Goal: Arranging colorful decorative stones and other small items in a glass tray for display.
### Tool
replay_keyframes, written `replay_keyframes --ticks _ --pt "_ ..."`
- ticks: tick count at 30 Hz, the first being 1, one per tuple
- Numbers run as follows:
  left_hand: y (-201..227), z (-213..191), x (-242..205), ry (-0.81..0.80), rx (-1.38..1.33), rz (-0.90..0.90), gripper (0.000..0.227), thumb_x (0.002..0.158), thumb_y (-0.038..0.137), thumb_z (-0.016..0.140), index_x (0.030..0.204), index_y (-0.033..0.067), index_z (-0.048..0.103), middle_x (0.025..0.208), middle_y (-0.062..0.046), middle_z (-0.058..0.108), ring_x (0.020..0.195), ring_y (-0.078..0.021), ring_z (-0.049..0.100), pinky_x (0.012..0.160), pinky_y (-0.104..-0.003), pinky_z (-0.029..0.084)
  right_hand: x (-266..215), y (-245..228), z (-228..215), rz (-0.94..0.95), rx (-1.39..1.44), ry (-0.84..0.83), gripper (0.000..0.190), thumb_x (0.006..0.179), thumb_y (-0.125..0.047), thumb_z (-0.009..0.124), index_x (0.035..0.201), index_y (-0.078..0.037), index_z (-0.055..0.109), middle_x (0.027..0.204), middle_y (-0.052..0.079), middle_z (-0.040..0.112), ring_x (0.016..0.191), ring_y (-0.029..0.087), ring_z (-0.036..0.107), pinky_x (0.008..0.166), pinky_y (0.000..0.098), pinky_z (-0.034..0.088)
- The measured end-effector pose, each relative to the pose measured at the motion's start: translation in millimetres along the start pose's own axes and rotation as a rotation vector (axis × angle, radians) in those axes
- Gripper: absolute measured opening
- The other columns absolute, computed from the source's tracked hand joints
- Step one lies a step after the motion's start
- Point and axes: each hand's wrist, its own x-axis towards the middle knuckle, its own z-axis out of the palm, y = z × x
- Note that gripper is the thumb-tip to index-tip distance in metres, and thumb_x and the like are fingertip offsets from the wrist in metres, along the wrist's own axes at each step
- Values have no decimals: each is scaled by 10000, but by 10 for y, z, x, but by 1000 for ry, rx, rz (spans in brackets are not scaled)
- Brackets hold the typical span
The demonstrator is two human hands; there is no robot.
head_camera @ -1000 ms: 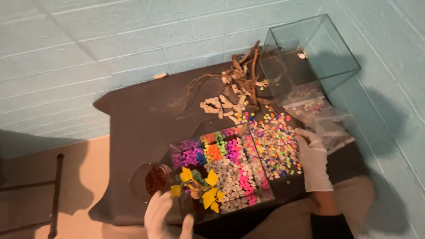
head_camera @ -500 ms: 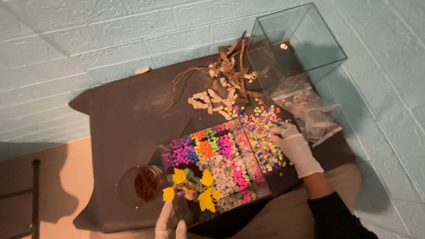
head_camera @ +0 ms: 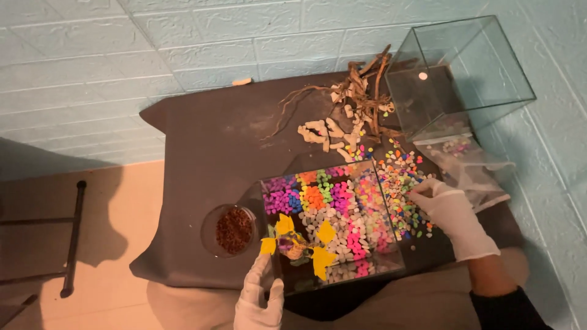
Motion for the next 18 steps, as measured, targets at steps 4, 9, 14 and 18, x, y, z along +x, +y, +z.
replay_keyframes --ticks 4,9,14,18 --pt "21 -11 90 11 131 -106 620 768 238 793 1331 478 690 1374 286 725 1221 94 691 1104 -162 490 166 150 -42 -72 -39 65 255 968 -370 646 1139 -210 747 892 22 779 734 209 675 710 342 473" --pt "-248 31 155 13 176 107 636 779 266 781 1375 441 644 1411 228 702 1200 4 721 1020 -227 571 -332 -380 -416 -463 346 116 181 881 -196 750 1037 -155 831 1190 29 793 1071 97 705 960 255 498" --pt "-233 60 198 15 221 118 630 798 305 755 1393 459 619 1390 217 714 1137 -45 761 988 -231 590 -379 -1040 3 -1142 -168 -24 148 942 -330 621 935 -263 753 916 -130 778 774 62 726 730 264 549" --pt "-238 59 175 67 203 187 592 800 250 764 1359 417 663 1294 207 773 1127 -9 763 983 -225 592 -24 -1671 702 -291 -654 -532 261 1015 -180 494 1225 -59 591 1055 63 733 926 160 709 867 359 565"
